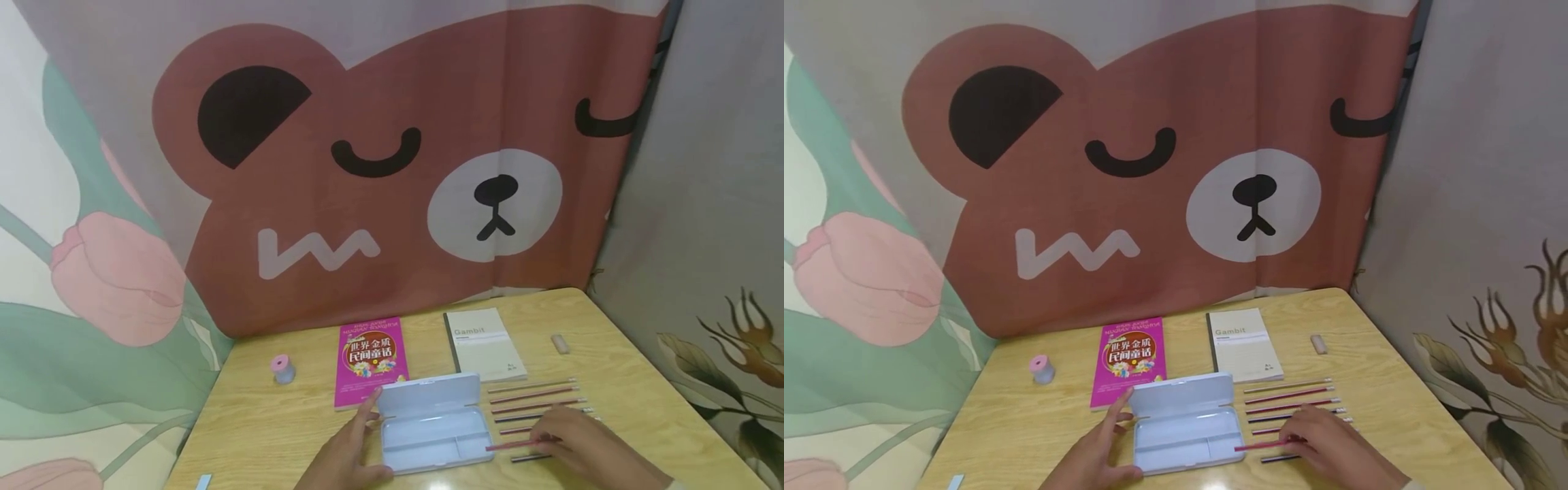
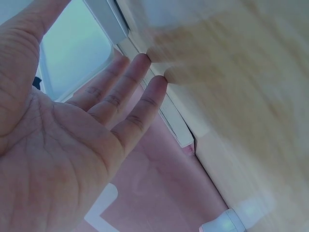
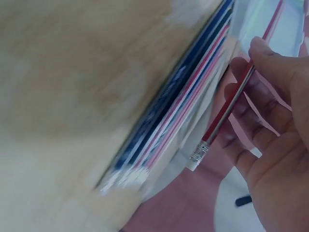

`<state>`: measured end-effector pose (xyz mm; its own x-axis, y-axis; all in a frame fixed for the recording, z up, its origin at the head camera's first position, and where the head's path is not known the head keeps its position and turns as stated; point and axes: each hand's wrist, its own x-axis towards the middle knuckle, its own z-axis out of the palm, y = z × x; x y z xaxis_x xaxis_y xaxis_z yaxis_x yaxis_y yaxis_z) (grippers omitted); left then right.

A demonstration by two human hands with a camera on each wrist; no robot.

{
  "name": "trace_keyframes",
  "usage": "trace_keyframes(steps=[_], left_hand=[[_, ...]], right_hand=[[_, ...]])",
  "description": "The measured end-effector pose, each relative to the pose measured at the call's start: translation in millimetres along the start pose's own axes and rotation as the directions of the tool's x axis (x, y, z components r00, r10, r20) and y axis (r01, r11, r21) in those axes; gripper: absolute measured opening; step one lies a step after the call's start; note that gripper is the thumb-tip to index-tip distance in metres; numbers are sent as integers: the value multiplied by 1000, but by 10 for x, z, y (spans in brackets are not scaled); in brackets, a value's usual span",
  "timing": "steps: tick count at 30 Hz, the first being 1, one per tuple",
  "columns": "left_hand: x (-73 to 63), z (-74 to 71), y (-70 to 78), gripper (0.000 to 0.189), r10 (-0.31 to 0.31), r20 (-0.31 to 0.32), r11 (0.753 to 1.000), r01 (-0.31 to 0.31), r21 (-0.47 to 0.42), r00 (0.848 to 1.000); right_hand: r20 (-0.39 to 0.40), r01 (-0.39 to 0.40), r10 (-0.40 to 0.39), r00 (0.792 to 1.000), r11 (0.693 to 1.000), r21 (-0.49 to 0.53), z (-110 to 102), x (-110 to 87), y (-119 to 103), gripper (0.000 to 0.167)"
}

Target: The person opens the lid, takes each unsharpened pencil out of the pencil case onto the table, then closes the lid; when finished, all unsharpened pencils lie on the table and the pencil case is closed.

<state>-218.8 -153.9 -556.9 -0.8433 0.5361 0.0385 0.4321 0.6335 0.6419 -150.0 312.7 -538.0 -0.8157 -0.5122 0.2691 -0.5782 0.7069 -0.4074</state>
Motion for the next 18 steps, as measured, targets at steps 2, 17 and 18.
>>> trace_keyframes(steps=[2,17,18], left_hand=[[7,7,-2,139,-5,1,1000,5,-1,1000],[-8,-3,35,135,-51,-8,998,51,20,999],[-9,1,38,135,-50,-10,999,51,21,999]], right_hand=[[-27,30,-30,999,999,-16,-17,-106,67,13],[-44,203,-205,978,978,-37,-1,-374,342,26],[-38,206,-208,977,978,-42,6,-379,349,25]])
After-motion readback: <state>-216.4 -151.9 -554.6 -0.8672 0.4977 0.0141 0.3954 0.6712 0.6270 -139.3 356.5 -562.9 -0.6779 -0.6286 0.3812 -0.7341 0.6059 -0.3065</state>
